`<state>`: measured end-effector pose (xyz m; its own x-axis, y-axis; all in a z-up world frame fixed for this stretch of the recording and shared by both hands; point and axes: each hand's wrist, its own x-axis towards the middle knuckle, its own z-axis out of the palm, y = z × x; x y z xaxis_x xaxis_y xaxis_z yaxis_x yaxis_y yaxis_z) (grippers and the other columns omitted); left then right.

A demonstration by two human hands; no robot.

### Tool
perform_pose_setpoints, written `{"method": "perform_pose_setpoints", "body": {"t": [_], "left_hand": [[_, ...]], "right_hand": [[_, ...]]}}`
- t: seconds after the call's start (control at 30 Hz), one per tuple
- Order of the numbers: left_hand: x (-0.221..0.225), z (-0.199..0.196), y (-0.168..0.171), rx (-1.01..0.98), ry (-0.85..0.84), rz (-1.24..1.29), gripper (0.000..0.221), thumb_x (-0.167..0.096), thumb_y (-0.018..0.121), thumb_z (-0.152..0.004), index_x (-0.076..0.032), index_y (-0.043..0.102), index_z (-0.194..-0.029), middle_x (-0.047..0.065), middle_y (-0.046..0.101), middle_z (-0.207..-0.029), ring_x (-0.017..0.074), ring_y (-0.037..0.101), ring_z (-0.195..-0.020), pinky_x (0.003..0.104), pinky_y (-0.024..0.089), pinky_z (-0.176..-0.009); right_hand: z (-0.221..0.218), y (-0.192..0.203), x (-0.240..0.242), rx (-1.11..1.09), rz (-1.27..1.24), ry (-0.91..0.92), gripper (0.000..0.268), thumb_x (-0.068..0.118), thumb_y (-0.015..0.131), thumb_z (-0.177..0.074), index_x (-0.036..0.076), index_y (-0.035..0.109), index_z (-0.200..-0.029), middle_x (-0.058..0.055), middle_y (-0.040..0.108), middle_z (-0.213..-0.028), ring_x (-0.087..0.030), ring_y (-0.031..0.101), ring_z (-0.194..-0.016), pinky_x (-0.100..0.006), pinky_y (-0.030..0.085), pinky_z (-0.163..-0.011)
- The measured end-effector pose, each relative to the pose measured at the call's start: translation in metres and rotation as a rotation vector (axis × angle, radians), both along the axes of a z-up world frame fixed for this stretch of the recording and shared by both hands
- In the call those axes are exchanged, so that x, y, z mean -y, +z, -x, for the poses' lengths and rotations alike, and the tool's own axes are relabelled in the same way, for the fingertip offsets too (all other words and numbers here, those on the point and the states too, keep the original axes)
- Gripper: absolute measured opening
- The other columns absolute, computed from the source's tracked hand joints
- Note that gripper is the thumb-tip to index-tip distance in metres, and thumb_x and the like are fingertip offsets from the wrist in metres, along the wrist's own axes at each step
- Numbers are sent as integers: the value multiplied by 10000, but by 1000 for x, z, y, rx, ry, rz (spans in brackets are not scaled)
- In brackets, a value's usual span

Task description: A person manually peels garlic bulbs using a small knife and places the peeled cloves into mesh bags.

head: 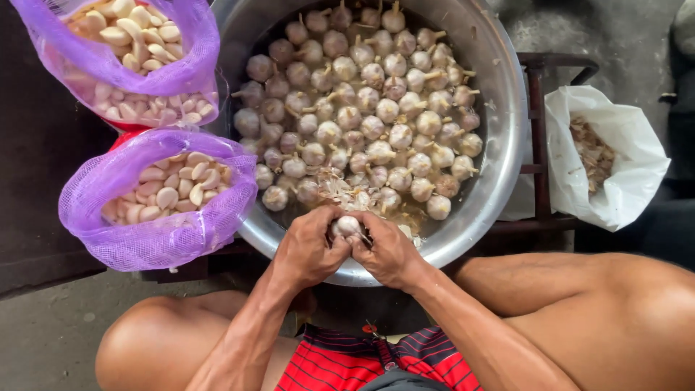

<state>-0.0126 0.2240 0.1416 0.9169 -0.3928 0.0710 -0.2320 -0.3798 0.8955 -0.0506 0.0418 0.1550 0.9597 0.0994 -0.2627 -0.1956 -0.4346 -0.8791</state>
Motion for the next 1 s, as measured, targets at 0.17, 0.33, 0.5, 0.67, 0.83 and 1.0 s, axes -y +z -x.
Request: {"method": "perform_pose_setpoints", "body": {"t": [0.17, 0.33, 0.5, 0.67, 0.83, 1.0], "left_hand": [[9, -16, 16, 40, -3, 39, 268, -138, 609, -862, -105, 709, -1108, 152, 683, -814, 360, 715, -785, 434, 583, -674], [1, -31, 48, -252, -170, -47, 315, -128, 587, -930, -62, 702, -1215, 256, 725, -962, 474, 696, -963, 535, 551, -817], [-16, -45, 62, -342, -217, -14, 373, -55, 536, -936, 43, 643, -1279, 354, 724, -1041, 559, 652, -1067, 636, 488, -924], [-7, -52, 27, -400, 249, 759, 291, -31, 690, -919, 24, 615, -1195, 37, 600, -869, 138, 657, -810, 310, 635, -731], [47, -21, 7, -375, 414, 879, 254, -67, 677, -967, -15, 590, -1199, 3, 573, -877, 101, 615, -836, 262, 582, -713], [33, -25, 23, -218, 497, 554, 254, -144, 672, -988, -26, 627, -1209, 172, 696, -881, 224, 719, -789, 367, 653, -675]], "right_hand": [[-1, -16, 17, -22, -186, -112, 355, 149, 653, -913, 63, 700, -1254, -148, 740, -898, -246, 677, -840, -405, 581, -758], [-15, -7, 45, -228, -144, -57, 250, 149, 736, -842, 105, 797, -1080, -61, 709, -724, -175, 620, -690, -356, 551, -639], [-29, 37, 45, -403, -809, -215, 365, 145, 607, -764, 26, 702, -1095, -69, 599, -622, -98, 409, -428, -223, 349, -297], [-29, -20, 30, -179, -678, -359, 295, 41, 648, -838, -42, 679, -1119, -50, 463, -523, -94, 425, -406, -215, 356, -304], [-8, -47, -17, -38, -521, -519, 277, -19, 774, -855, -23, 704, -1124, -108, 562, -697, -153, 520, -407, -282, 427, -346], [-17, 16, -23, -58, -602, -474, 333, -50, 578, -902, 38, 545, -1222, -182, 734, -946, -103, 496, -417, -213, 393, -313]]}}
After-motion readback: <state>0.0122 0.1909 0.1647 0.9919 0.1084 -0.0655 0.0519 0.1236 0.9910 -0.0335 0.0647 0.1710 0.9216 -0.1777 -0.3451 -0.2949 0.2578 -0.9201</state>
